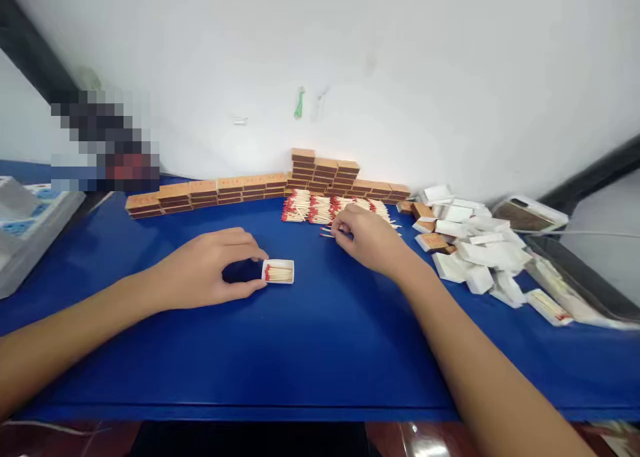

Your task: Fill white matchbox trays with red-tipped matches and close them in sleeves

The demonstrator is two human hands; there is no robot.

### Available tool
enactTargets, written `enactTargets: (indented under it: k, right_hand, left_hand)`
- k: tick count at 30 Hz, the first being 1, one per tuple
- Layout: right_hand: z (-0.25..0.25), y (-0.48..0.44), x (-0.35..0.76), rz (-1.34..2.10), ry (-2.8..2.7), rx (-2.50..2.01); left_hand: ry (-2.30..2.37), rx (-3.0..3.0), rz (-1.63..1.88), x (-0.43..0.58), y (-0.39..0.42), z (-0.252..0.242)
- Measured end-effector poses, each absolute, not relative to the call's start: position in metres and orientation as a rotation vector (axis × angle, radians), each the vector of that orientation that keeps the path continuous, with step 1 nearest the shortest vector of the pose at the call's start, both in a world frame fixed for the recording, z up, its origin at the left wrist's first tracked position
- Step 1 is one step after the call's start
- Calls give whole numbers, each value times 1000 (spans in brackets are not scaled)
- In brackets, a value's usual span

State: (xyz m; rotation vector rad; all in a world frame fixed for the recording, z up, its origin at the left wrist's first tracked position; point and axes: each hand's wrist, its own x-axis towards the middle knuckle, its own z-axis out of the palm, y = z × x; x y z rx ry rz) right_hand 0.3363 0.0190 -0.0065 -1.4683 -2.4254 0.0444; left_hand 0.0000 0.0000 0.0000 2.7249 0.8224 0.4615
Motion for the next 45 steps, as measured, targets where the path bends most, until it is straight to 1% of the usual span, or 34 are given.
enactTargets:
  k: [14,21,28,34,36,41,43,45]
  right_hand:
    - [-8,16,338,200,-2394,-1558]
    - [8,-20,292,445,-2364,-1363]
    - [3,-39,257,373,-2509,-1347]
    - [2,-37,261,430,-2436,-1299]
    - [1,-31,272,374,-2378,-1323]
    - [-6,-1,323,-93,-2182,-1675]
    - [-8,8,342,-148,-2181,-1792]
    - [-10,14,353,-131,-2207,-1846]
  left_hand:
    - [826,2735,486,-1,0,0]
    - [835,2725,527,0,0,-1]
    - [832,2716,532,3,1,-3]
    - [826,2717,539,3,2,-2]
    - [827,2717,538,2,2,-2]
    - [821,2725,527,0,2,-2]
    - [826,2736,534,-1,2,0]
    - [830,2743,541,-2,1,1]
